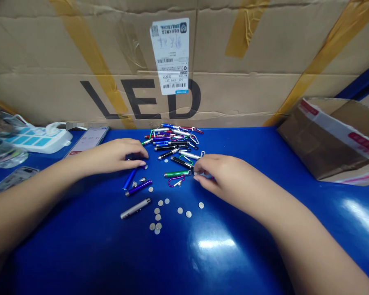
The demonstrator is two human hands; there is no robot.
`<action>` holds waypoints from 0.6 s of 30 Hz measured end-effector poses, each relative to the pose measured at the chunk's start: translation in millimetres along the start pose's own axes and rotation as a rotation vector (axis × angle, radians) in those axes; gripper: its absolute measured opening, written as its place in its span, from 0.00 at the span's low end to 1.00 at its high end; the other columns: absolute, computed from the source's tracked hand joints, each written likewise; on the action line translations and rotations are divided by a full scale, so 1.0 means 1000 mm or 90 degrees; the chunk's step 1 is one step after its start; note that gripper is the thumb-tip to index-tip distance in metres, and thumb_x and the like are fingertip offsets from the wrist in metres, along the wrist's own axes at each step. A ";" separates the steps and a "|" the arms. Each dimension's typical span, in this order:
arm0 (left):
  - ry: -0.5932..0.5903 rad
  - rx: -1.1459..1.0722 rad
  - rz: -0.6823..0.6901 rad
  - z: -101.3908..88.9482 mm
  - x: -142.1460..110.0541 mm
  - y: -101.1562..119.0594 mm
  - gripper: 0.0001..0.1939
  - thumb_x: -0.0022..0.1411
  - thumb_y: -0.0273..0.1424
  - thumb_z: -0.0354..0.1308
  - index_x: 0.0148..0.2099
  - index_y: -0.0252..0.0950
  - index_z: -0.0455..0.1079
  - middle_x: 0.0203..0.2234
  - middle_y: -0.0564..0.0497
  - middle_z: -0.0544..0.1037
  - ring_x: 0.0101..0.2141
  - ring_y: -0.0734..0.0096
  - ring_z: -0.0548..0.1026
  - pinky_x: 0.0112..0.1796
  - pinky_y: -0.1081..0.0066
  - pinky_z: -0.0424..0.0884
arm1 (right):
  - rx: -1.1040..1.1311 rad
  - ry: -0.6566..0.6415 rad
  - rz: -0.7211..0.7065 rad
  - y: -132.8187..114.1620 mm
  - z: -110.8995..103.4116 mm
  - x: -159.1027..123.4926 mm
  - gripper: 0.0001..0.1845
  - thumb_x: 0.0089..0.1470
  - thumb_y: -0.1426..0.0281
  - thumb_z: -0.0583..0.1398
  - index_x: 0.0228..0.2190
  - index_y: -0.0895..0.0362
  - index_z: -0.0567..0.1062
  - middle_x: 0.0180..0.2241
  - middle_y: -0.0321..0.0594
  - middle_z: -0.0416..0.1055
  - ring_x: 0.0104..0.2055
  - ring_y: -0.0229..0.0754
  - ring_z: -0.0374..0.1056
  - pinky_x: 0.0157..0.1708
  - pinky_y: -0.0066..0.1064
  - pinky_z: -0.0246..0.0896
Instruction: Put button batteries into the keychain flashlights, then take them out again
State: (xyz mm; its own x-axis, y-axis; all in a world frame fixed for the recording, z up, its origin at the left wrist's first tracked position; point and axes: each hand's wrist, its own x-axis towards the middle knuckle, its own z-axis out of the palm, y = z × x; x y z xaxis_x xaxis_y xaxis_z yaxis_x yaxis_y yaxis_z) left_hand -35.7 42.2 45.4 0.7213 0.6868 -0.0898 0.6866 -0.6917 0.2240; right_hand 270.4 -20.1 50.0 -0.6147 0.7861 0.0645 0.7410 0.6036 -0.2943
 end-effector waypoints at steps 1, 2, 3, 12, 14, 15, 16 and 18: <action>-0.020 -0.006 0.003 -0.001 -0.001 0.001 0.15 0.65 0.41 0.52 0.45 0.39 0.72 0.41 0.50 0.76 0.41 0.67 0.73 0.44 0.68 0.68 | 0.005 -0.012 -0.005 -0.001 0.001 0.000 0.09 0.57 0.68 0.54 0.34 0.54 0.74 0.34 0.41 0.74 0.34 0.43 0.70 0.34 0.33 0.63; -0.036 -0.012 0.003 -0.002 -0.001 0.001 0.15 0.65 0.42 0.51 0.46 0.40 0.72 0.41 0.50 0.76 0.41 0.67 0.74 0.44 0.69 0.68 | 0.011 -0.022 -0.010 -0.002 0.001 0.000 0.09 0.58 0.68 0.54 0.33 0.54 0.74 0.33 0.40 0.74 0.33 0.42 0.70 0.33 0.33 0.63; -0.047 -0.020 0.004 -0.003 -0.002 0.001 0.15 0.66 0.42 0.50 0.46 0.40 0.73 0.41 0.51 0.76 0.41 0.68 0.74 0.44 0.69 0.68 | 0.015 -0.029 -0.012 -0.003 0.002 0.000 0.08 0.58 0.69 0.54 0.33 0.54 0.74 0.33 0.40 0.74 0.33 0.42 0.70 0.33 0.33 0.63; -0.097 -0.037 -0.012 -0.014 -0.010 -0.009 0.14 0.66 0.37 0.51 0.48 0.42 0.73 0.44 0.51 0.78 0.44 0.68 0.74 0.44 0.71 0.68 | 0.018 -0.037 -0.013 -0.001 0.006 0.001 0.10 0.58 0.67 0.54 0.35 0.54 0.74 0.35 0.42 0.74 0.35 0.44 0.71 0.35 0.36 0.64; -0.102 -0.041 -0.014 -0.012 -0.010 -0.010 0.13 0.66 0.36 0.50 0.47 0.42 0.74 0.43 0.51 0.78 0.44 0.68 0.74 0.44 0.71 0.68 | 0.020 -0.044 -0.009 -0.001 0.007 0.002 0.10 0.58 0.67 0.54 0.34 0.54 0.74 0.35 0.42 0.74 0.35 0.44 0.71 0.35 0.36 0.65; -0.102 -0.044 -0.014 -0.011 -0.009 -0.010 0.13 0.66 0.36 0.51 0.47 0.42 0.74 0.43 0.52 0.77 0.43 0.69 0.74 0.43 0.72 0.68 | 0.020 -0.045 -0.008 0.000 0.007 0.002 0.10 0.58 0.67 0.54 0.34 0.54 0.74 0.35 0.41 0.74 0.35 0.44 0.71 0.35 0.37 0.65; -0.104 -0.046 -0.013 -0.010 -0.008 -0.010 0.13 0.66 0.36 0.51 0.47 0.42 0.74 0.43 0.52 0.77 0.43 0.69 0.74 0.43 0.72 0.67 | 0.019 -0.046 -0.008 0.000 0.008 0.002 0.10 0.58 0.67 0.54 0.34 0.54 0.75 0.35 0.41 0.74 0.35 0.44 0.71 0.36 0.37 0.65; -0.107 -0.048 -0.011 -0.008 -0.008 -0.009 0.12 0.65 0.35 0.51 0.47 0.42 0.73 0.43 0.52 0.77 0.43 0.70 0.73 0.43 0.73 0.67 | 0.015 -0.046 -0.008 0.001 0.008 0.003 0.10 0.58 0.67 0.54 0.35 0.55 0.75 0.35 0.42 0.74 0.35 0.45 0.71 0.36 0.38 0.65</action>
State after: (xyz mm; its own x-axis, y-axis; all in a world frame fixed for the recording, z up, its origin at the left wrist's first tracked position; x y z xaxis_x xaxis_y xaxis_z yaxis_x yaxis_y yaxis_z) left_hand -48.4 45.3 51.9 0.7187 0.6471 -0.2544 0.6949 -0.6566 0.2932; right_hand 267.1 -18.8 42.2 -0.6421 0.7666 -0.0011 0.7275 0.6089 -0.3163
